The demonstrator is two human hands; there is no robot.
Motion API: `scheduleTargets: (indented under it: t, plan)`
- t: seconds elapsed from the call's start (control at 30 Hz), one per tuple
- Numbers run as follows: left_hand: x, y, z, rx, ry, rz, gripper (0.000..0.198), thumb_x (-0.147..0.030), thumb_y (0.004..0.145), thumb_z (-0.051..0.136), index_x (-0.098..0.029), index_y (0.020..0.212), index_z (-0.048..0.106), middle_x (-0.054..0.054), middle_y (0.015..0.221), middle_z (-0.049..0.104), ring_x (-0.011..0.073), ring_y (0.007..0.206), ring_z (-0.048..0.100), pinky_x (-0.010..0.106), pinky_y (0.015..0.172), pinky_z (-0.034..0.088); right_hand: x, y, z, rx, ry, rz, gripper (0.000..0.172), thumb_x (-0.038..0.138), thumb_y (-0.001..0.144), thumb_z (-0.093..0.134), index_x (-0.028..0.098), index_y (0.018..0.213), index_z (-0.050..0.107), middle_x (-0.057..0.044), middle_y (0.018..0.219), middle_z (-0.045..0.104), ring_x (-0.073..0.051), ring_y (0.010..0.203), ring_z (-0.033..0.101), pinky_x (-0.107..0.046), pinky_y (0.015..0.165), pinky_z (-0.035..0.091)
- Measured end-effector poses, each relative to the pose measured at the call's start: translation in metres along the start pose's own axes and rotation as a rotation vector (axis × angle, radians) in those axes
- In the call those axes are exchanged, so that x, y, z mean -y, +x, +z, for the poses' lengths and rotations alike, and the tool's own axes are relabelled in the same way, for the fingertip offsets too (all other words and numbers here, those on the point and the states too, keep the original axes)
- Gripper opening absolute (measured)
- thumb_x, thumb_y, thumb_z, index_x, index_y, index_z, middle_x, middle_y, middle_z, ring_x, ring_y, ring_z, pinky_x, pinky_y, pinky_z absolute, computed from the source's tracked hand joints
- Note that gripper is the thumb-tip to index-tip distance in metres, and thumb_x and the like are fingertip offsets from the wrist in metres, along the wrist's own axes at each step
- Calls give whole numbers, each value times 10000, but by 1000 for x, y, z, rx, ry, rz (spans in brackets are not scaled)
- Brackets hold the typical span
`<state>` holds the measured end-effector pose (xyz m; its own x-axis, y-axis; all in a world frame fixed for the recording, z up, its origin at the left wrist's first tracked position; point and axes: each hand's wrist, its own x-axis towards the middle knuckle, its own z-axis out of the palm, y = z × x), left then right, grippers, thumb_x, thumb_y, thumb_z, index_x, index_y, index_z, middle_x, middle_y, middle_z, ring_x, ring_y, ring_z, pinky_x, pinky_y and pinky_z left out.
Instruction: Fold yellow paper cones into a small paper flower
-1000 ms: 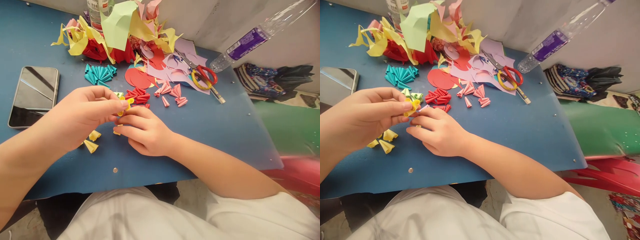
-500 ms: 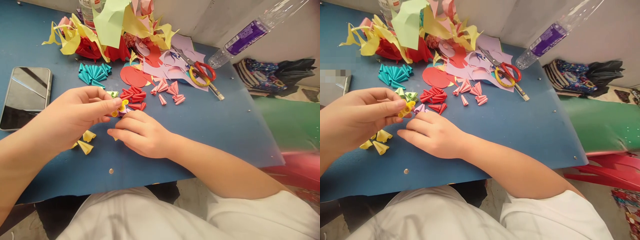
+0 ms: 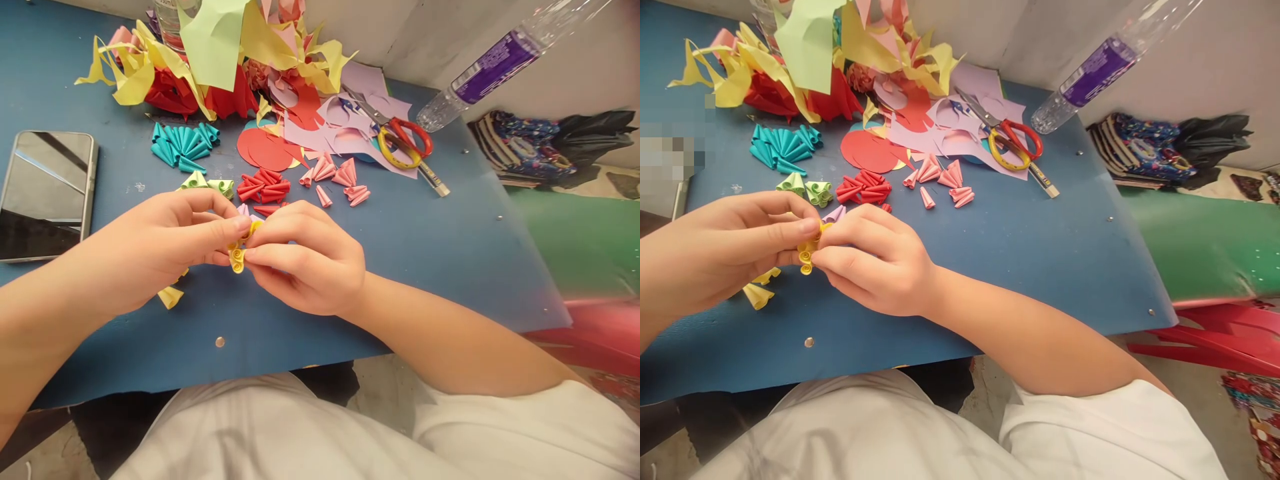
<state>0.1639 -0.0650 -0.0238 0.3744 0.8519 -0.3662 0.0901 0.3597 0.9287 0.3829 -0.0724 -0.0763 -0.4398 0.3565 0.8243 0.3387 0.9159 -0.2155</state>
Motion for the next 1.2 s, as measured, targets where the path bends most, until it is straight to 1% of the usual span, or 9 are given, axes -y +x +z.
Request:
scheduleTargets:
  t: [0.1,0.23,0.4,0.53,0.7,0.83,1.0,1.07,1.2]
  plan:
    - [0,-2,0,81,51,-40,197,-374,923,870,-211,969,769,2,865,784,148,811,698,223,685,519,0,0,-1,-23,0,-4,107,139,997,718,212,1068,685,11,1006,776,-105,889,683,-274,836,671]
    - [-2,-4,0,45,131,-51,213,-407,897,888,-226,949,788,-8,832,773,144,797,692,197,630,472,-1,-1,-1,-28,-52,51,64,204,1019,707,252,1043,672,52,930,738,-73,813,648,-222,789,637]
    - [-3,-3,2,58,138,-22,254,-454,839,922,-235,889,803,15,819,789,198,811,739,268,768,618,2,-1,3,-93,-56,85,207,164,923,804,246,966,619,49,782,667,-121,704,603,-294,667,606]
    - [-1,-1,1,61,132,-27,277,-465,820,931,-231,905,810,37,859,807,222,852,768,312,812,676,5,-2,5,-78,-52,141,212,150,948,767,267,1010,601,58,767,660,-119,663,599,-288,609,547]
    - [1,0,0,54,99,-39,275,-448,802,948,-227,893,811,44,876,811,243,913,794,290,781,689,7,-3,6,-70,-102,153,203,135,943,762,262,1024,626,52,744,658,-127,644,627,-301,619,528]
    - [2,-2,0,43,62,-35,262,-424,812,936,-214,897,806,24,853,788,248,932,796,299,833,681,8,-2,6,-99,-141,127,237,98,910,784,258,1030,658,45,726,651,-141,625,620,-325,587,521]
    - [4,-2,1,55,-13,-55,185,-348,871,883,-204,899,771,-12,850,762,184,901,768,253,840,637,9,-3,8,-111,-123,111,269,53,917,762,255,1053,648,44,759,683,-135,643,653,-302,596,568]
    - [5,-1,2,56,-37,-69,196,-344,843,904,-216,885,761,-15,841,754,173,880,754,252,833,637,9,-3,8,-121,-104,121,283,42,913,762,253,1060,643,38,824,733,-134,690,695,-288,639,611]
    - [3,-1,2,59,-63,-105,270,-363,751,957,-221,831,742,-3,826,736,231,946,762,331,894,655,9,-3,10,-126,-81,134,270,46,918,748,248,1062,641,38,875,769,-122,739,729,-252,702,655]
